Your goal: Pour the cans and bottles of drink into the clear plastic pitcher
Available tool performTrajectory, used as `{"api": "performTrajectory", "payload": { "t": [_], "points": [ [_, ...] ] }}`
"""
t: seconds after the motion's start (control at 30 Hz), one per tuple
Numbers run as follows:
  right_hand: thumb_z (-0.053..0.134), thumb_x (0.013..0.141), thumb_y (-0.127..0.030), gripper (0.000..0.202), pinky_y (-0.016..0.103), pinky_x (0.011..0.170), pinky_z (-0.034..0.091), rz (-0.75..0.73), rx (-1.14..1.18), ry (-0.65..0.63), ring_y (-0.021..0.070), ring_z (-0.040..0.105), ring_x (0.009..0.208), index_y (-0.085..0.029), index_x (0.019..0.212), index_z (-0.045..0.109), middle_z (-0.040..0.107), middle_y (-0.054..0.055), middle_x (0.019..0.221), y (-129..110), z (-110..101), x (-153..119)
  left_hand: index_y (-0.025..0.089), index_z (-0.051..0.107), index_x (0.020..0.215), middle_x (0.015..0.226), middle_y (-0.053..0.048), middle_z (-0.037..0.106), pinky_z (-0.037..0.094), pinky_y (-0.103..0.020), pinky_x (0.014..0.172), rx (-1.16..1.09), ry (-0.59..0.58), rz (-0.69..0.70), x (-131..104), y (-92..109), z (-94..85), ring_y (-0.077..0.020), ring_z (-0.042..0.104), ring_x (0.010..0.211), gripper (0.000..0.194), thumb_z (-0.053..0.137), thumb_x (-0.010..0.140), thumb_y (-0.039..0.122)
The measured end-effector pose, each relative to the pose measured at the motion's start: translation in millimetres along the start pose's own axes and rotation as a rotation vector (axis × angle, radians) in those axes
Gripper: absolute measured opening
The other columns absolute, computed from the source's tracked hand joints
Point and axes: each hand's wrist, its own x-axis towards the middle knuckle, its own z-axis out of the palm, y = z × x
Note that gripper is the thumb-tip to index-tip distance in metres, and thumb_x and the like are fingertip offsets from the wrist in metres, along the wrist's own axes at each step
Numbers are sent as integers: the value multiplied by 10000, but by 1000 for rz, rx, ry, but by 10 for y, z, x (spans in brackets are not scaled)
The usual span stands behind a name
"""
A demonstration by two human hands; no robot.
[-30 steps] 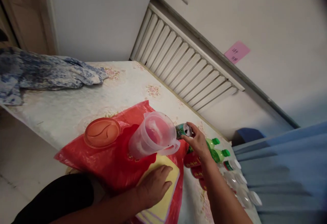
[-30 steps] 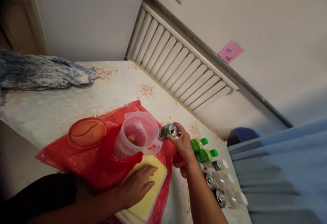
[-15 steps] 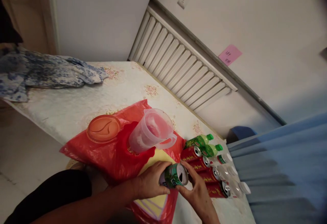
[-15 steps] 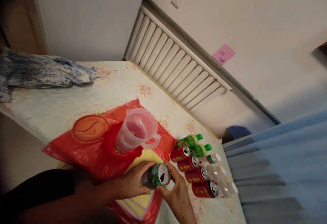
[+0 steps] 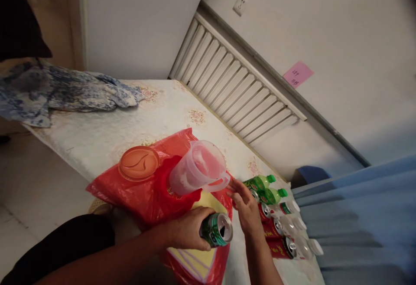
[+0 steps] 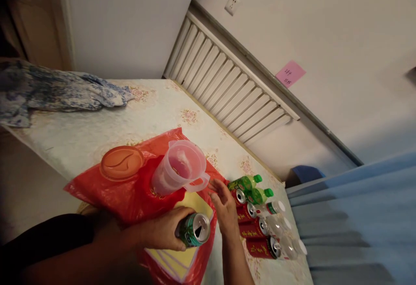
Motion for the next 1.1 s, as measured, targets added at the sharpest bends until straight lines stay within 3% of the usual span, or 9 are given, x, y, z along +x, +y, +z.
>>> {"api": "performTrajectory", "payload": {
  "t": [0.1,0.2,0.27,0.33,0.4,0.5,0.6,0.83,1.1],
  "points": [
    [695,835,-563,519,407,994,541,-46,14,-72,269,680,1128,-208,1213,674,722,116,1221,-14,189,188,220,607,1186,1182,-56,661,517,-381,953,-6,-32,-10,-28,3,-40,-270,624,1070,626,810,600,298],
    [672,863,-544,368,332,845,547,-38,64,-166,212,687,872,-189,943,724,751,65,906,22,392,296,210,614,1174,1151,-47,682,535,-341,870,-43,-84,-16,-38,18,-118,-256,650,1001,625,815,591,316],
    [663,866,-559,400,294,722,515,-21,168,-199,153,591,646,-190,713,648,644,4,653,48,530,341,207,618,1165,1131,-39,691,535,-317,826,-63,-115,-34,-38,31,-179,-250,657,980,639,826,570,311],
    [683,847,-568,463,277,652,476,-12,299,-171,108,446,520,-207,603,526,477,-59,519,30,659,379,207,623,1153,1119,-36,690,531,-311,812,-48,-130,-48,-34,44,-236,-252,655,979,646,835,552,306],
    [727,814,-550,498,261,595,440,-15,393,-126,83,326,469,-219,578,438,342,-100,482,-59,757,419,205,628,1145,1105,-36,687,529,-315,801,-18,-146,-48,-28,56,-282,-255,653,969,644,839,545,306],
    [758,795,-511,523,236,499,365,-40,440,-81,68,231,438,-227,578,376,259,-121,481,-310,797,495,197,631,1146,1089,-37,685,530,-321,783,-4,-158,-40,-24,83,-340,-262,651,956,641,834,545,287],
    [768,799,-466,531,219,450,308,-111,466,-2,62,199,427,-229,582,345,246,-124,480,-620,690,574,214,633,1154,1115,-27,690,531,-327,817,-60,-157,-30,-25,116,-402,-265,649,989,645,834,542,244],
    [772,828,-379,503,204,440,283,-289,324,120,55,256,435,-213,575,371,279,-110,499,-1228,203,587,229,622,1250,1231,-46,687,513,-364,948,-175,-93,27,28,109,-575,-288,644,1106,719,822,560,185],
    [783,829,-344,474,198,421,231,-235,169,179,48,238,436,-208,586,399,264,-109,506,-1473,-250,397,238,615,1261,1225,-40,702,525,-341,919,-117,154,21,95,42,-783,-286,647,1136,675,783,608,200]
  ]
}}
